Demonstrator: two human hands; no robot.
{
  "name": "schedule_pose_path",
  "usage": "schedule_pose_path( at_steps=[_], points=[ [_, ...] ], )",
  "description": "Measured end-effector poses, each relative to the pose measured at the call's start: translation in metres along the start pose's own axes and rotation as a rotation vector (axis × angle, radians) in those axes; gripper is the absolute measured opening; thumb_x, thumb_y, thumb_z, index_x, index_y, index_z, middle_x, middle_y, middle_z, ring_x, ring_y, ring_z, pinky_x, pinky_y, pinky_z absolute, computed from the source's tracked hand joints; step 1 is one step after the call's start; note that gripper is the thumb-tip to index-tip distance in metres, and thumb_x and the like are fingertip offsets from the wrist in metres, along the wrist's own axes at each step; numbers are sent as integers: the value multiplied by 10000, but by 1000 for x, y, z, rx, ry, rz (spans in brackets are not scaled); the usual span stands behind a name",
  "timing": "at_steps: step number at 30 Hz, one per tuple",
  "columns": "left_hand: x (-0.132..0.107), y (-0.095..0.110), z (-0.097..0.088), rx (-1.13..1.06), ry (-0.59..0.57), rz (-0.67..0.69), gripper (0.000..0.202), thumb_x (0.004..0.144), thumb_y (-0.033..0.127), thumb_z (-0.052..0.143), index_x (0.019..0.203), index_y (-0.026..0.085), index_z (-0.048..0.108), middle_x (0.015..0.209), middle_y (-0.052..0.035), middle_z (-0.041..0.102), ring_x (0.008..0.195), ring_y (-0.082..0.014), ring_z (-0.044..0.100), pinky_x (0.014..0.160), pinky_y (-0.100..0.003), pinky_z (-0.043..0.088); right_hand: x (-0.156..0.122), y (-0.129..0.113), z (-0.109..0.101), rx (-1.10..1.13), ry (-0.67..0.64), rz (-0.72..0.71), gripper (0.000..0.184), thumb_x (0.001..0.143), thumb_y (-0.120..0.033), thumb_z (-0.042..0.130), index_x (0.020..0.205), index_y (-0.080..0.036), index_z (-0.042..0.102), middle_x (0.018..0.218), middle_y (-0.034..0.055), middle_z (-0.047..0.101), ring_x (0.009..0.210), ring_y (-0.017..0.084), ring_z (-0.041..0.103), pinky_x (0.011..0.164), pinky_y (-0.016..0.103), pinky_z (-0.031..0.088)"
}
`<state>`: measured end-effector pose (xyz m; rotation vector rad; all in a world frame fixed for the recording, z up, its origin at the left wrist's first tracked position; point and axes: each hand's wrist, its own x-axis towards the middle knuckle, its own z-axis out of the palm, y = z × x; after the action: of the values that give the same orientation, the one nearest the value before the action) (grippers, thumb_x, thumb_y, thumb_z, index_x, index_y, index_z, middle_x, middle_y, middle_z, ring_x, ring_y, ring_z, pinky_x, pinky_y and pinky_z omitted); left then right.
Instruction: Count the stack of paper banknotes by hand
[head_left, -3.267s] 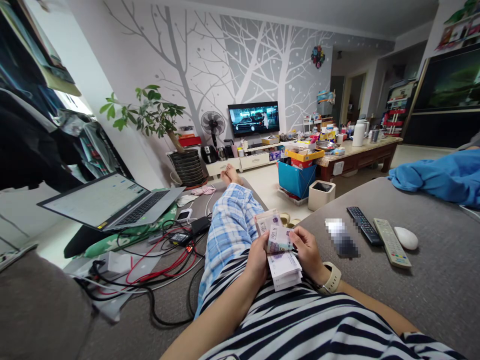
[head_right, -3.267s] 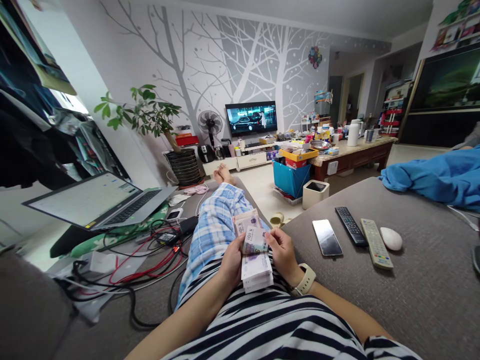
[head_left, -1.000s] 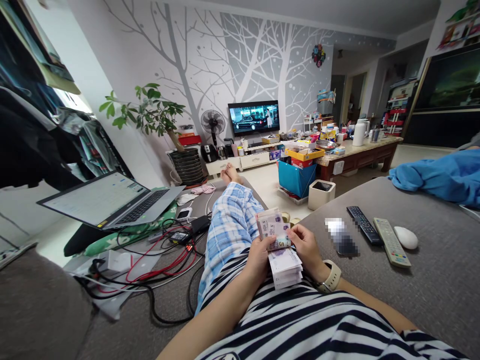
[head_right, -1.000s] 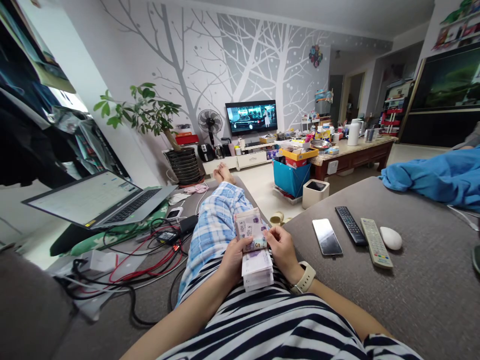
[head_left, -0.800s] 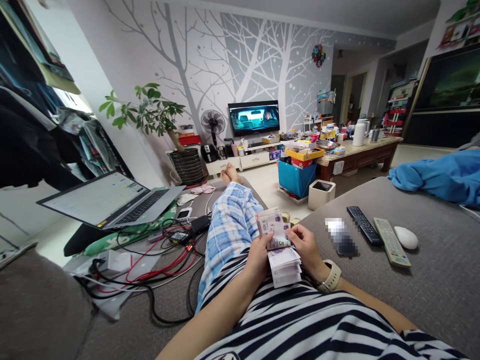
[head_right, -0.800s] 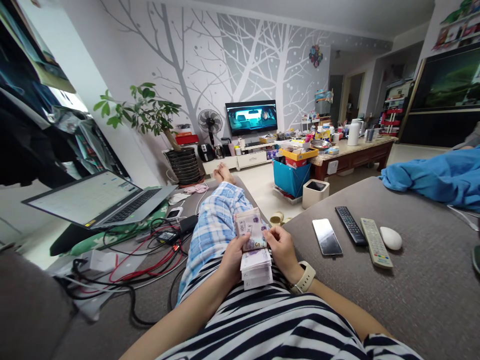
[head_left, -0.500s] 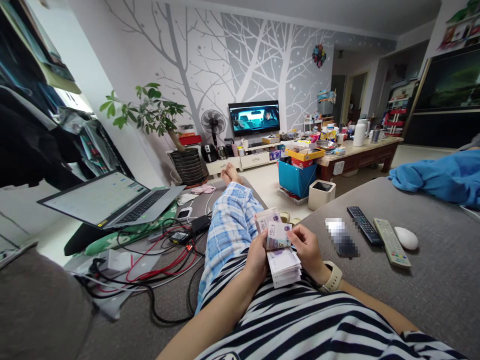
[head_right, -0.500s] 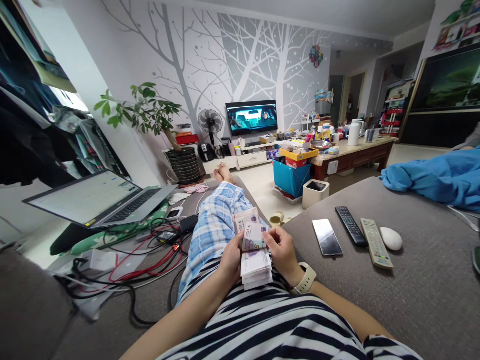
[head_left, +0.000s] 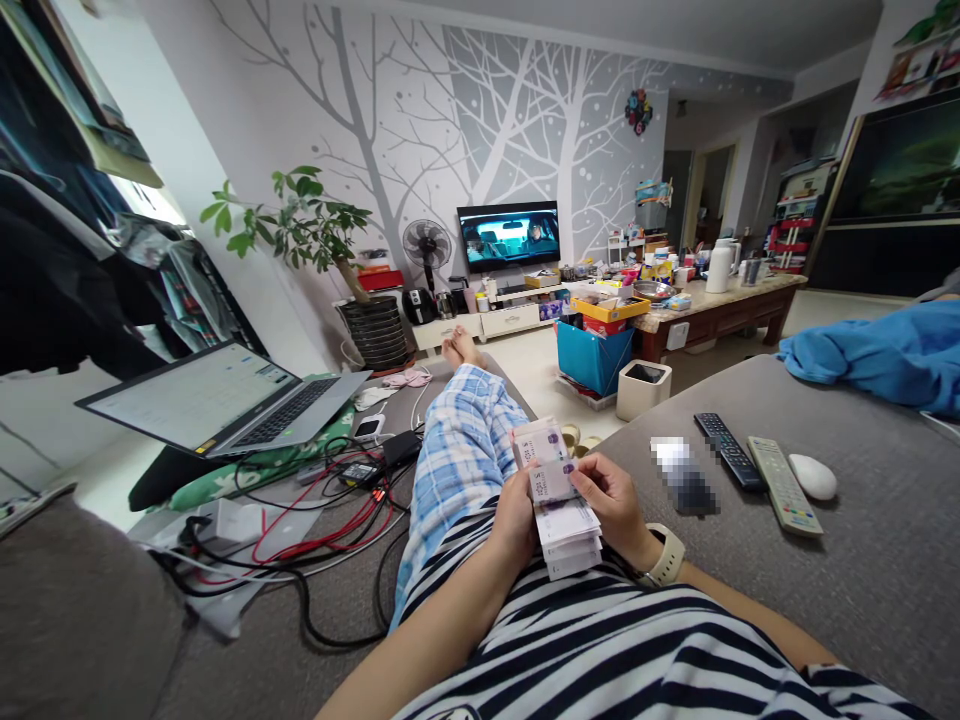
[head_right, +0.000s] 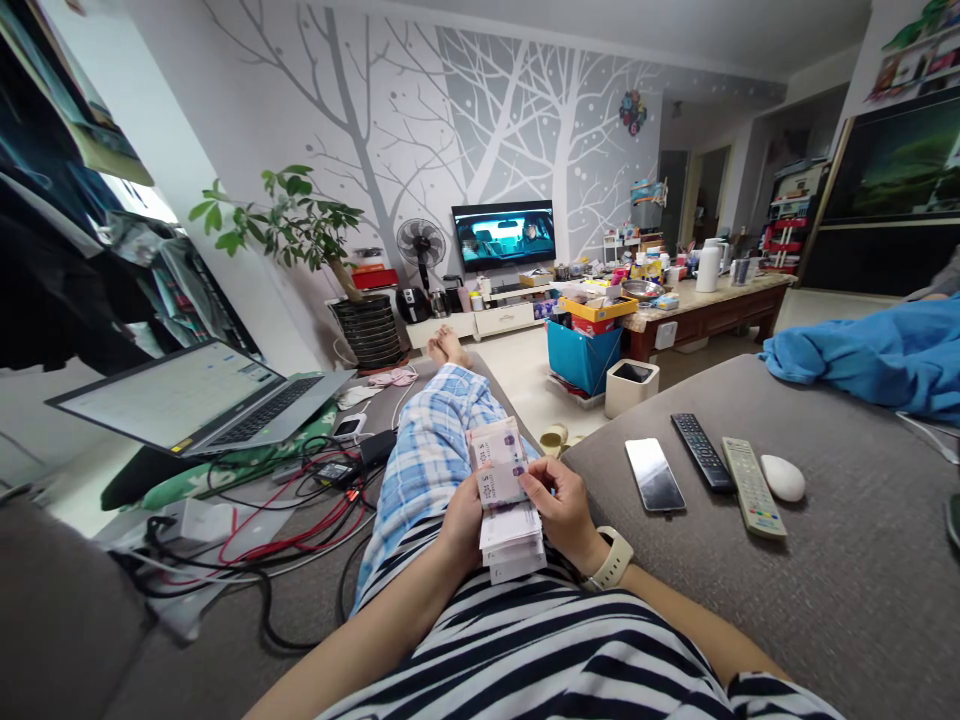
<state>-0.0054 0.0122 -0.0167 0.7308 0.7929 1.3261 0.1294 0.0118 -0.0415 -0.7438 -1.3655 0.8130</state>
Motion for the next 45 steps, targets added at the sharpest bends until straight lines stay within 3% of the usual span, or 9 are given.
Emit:
schedule_pose_path(
  at_steps=[9,17,25,34,39,45],
  points=[
    [0,2,-1,31,1,0,348,711,381,712,915,99,705,858,-140,763,778,-296,717,765,-414,563,0,1,-1,-57,-7,-20,339,838,-451,650,658,-194,520,582,-43,418,550,109,367,533,244,322],
    [3,-2,0,-13,24,-2,269,712,345,695,859,120,710,842,-123,762,822,-307,717,781,-409,558,-1,-1,-1,-39,-20,-20,341,872,-470,608,685,-188,564,612,-24,483,574,122,421,548,248,353],
    [2,-3,-2,42,22,49,297,722,345,691,888,99,708,865,-132,762,777,-270,715,758,-384,562,-1,-4,-1,-20,-22,-18,351,889,-475,571,689,-186,565,616,-16,487,578,130,419,556,255,348],
    [1,-3,-2,-14,-13,-13,377,726,377,707,971,90,706,911,-152,762,857,-304,722,832,-415,555,-2,-1,-1,35,-38,-23,383,908,-480,542,658,-191,525,604,-24,443,569,126,392,547,253,329],
    [2,-3,-1,-19,51,32,295,770,300,636,934,69,717,897,-147,768,830,-271,728,861,-381,549,-1,-1,0,142,-72,-104,434,957,-458,465,634,-186,566,650,23,560,647,162,523,651,290,411],
    [0,-1,2,-11,61,10,296,787,288,602,946,63,709,885,-143,767,799,-262,729,842,-388,554,0,2,-1,75,-62,-76,361,904,-422,579,633,-183,578,625,8,556,611,146,504,613,276,395]
  ],
)
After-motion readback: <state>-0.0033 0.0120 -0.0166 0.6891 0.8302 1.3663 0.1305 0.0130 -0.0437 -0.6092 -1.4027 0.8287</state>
